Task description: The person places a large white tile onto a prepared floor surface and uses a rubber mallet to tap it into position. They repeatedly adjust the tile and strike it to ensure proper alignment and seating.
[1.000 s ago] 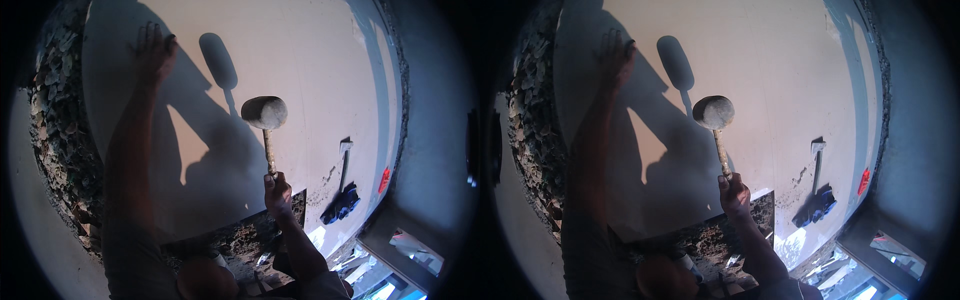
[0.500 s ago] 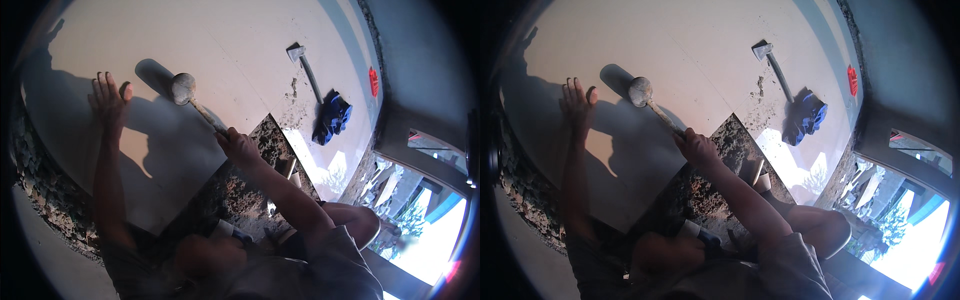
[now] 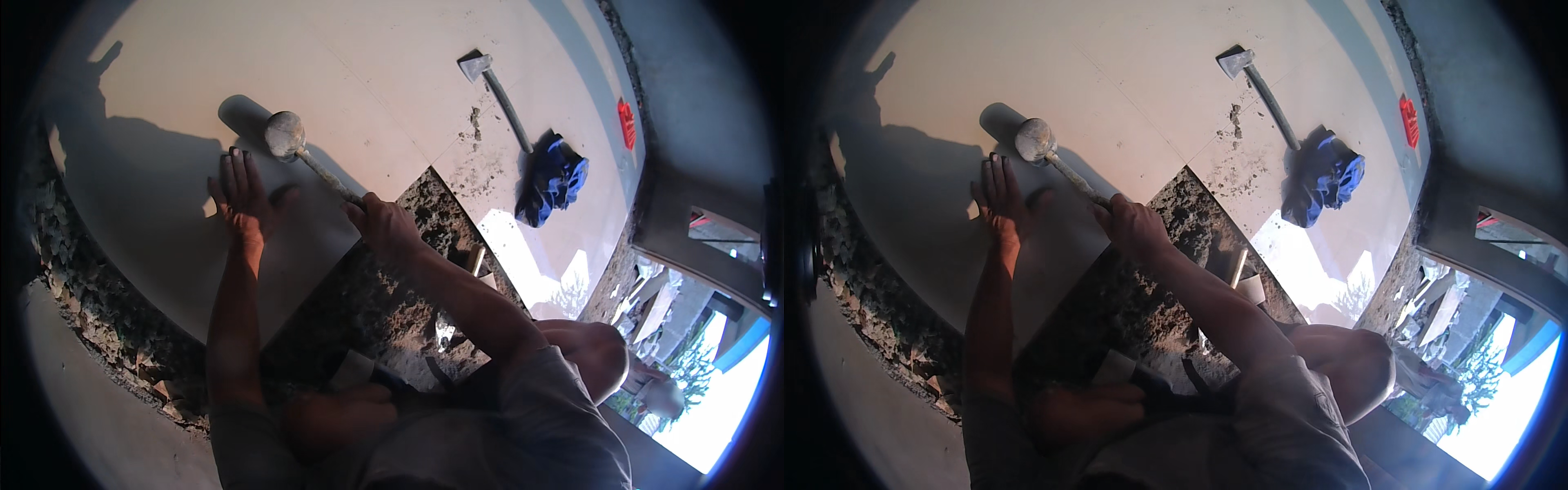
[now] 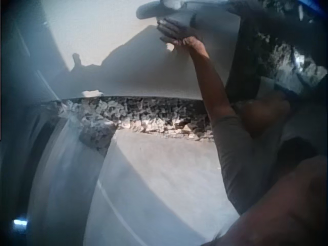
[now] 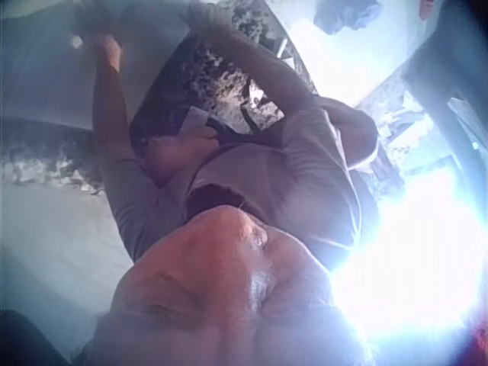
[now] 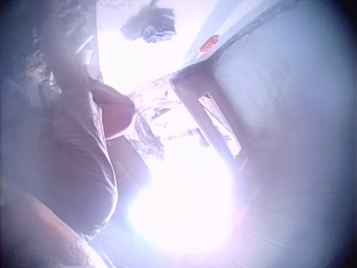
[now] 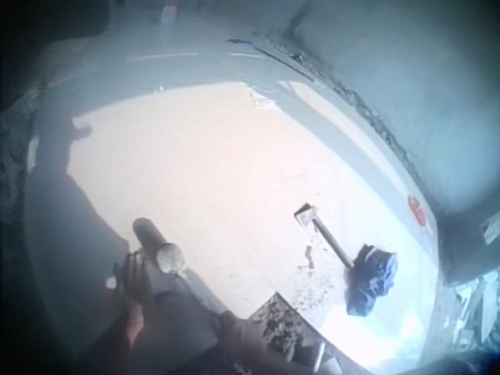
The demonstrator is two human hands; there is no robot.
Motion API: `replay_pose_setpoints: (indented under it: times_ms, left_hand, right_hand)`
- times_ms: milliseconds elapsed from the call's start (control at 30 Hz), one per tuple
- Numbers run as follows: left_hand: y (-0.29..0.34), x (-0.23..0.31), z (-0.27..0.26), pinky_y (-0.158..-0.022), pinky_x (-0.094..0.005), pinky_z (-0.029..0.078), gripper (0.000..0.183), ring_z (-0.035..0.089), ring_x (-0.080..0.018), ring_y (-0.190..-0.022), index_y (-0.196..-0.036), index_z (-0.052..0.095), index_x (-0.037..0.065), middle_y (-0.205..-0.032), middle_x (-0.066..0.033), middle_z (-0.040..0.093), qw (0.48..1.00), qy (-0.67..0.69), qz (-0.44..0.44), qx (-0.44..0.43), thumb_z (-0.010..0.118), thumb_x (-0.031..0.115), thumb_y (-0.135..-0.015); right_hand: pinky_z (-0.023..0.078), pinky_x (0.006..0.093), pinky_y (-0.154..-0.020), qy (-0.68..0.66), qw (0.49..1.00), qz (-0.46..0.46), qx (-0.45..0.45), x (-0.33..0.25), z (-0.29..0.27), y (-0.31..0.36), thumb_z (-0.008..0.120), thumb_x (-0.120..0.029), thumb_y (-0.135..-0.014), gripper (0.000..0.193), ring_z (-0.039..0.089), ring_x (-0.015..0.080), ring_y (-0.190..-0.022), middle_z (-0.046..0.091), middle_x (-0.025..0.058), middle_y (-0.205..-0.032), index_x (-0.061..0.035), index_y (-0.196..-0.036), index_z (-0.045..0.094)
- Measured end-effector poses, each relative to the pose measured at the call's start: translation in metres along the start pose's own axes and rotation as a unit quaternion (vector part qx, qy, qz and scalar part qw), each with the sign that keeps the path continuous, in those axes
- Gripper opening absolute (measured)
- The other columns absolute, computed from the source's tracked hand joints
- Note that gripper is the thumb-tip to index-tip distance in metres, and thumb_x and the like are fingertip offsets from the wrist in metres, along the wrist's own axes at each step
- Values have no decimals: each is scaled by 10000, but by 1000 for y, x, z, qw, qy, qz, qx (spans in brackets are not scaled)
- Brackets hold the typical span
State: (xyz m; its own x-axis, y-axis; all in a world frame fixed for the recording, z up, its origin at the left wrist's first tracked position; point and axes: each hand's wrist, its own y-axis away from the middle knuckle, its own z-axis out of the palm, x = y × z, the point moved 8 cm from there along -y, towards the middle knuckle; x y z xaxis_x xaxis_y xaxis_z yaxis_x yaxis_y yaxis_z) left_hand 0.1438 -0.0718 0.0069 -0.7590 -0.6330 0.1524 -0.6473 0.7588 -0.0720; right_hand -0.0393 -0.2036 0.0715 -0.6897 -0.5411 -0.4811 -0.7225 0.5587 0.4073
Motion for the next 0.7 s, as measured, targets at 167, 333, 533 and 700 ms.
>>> replay_pose_setpoints:
  times_ms: [167, 333, 533, 700]
  left_hand:
    - [3, -2, 0, -1103, -607, 178, 1005, 223, -351, -1435, -1469, 264, -6, -1535, -196, 268, 999, -2, 15, 31, 546, 694, -805]
    - [0, 6, -6, -1084, -540, 288, 863, 317, -359, -1389, -1412, 371, -13, -1484, -208, 351, 998, -54, 42, 10, 605, 577, -828]
    - [62, -4, -21, -1083, -470, 334, 753, 361, -367, -1363, -1406, 385, -13, -1443, -237, 404, 977, 69, -60, -192, 598, 490, -888]
    - [171, -27, -105, -1114, -464, 299, 720, 345, -360, -1376, -1433, 354, -2, -1454, -236, 390, 955, 11, -179, -237, 588, 442, -917]
  right_hand:
    - [546, 461, -638, 135, 984, -102, -58, 24, -88, 0, 475, -538, -948, 508, 684, 345, -726, 666, 162, -727, -38, -928, 566]
    - [534, 439, -602, 251, 965, -62, -38, 129, -184, 57, 517, -526, -933, 467, 688, 304, -710, 679, 129, -763, -63, -930, 576]
    - [523, 440, -615, 242, 942, 13, 232, 294, -240, 89, 643, -501, -859, 443, 668, 329, -751, 661, 137, -808, -80, -965, 556]
    - [519, 452, -678, 276, 923, -4, 268, 408, -227, 69, 646, -511, -853, 490, 652, 351, -851, 644, 148, -943, -62, -1031, 559]
